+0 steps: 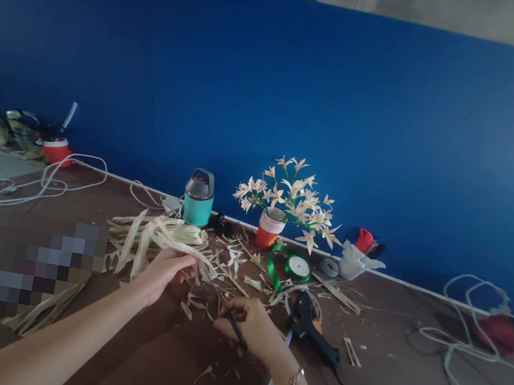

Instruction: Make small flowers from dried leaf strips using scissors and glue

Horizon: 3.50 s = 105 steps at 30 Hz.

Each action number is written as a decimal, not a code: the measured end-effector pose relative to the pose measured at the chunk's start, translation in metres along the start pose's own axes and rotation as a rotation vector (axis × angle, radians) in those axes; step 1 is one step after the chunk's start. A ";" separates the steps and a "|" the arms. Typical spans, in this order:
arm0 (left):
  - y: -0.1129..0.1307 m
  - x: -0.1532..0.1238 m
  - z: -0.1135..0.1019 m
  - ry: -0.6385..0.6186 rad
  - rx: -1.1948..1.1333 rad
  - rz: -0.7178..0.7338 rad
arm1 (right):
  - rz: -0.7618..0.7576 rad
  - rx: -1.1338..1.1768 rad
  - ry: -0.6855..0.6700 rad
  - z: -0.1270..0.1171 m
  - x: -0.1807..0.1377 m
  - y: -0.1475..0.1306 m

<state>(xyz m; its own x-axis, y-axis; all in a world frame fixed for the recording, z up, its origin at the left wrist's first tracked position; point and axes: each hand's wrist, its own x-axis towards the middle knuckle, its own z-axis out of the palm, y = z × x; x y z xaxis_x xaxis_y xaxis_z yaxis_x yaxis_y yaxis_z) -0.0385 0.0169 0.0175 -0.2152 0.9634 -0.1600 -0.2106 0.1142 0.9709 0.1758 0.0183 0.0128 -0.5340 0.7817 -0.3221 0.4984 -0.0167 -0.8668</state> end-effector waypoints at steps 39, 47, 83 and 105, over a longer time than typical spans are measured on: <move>-0.011 0.005 -0.008 -0.233 0.050 -0.074 | 0.031 -0.055 -0.005 -0.003 -0.003 -0.003; -0.012 0.005 -0.004 -0.170 0.061 -0.063 | 0.045 -0.052 -0.010 -0.002 -0.004 -0.004; -0.007 -0.013 0.013 0.007 -0.109 0.019 | -0.250 0.353 0.407 0.019 0.007 -0.013; -0.009 -0.015 0.016 0.034 -0.279 -0.003 | -0.060 0.397 0.057 0.030 -0.003 -0.019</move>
<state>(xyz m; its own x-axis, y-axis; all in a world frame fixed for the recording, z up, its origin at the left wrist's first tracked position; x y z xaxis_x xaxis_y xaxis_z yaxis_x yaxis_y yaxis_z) -0.0185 0.0049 0.0142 -0.2454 0.9539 -0.1730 -0.4648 0.0409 0.8845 0.1470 -0.0024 0.0184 -0.5098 0.8217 -0.2546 0.1594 -0.2006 -0.9666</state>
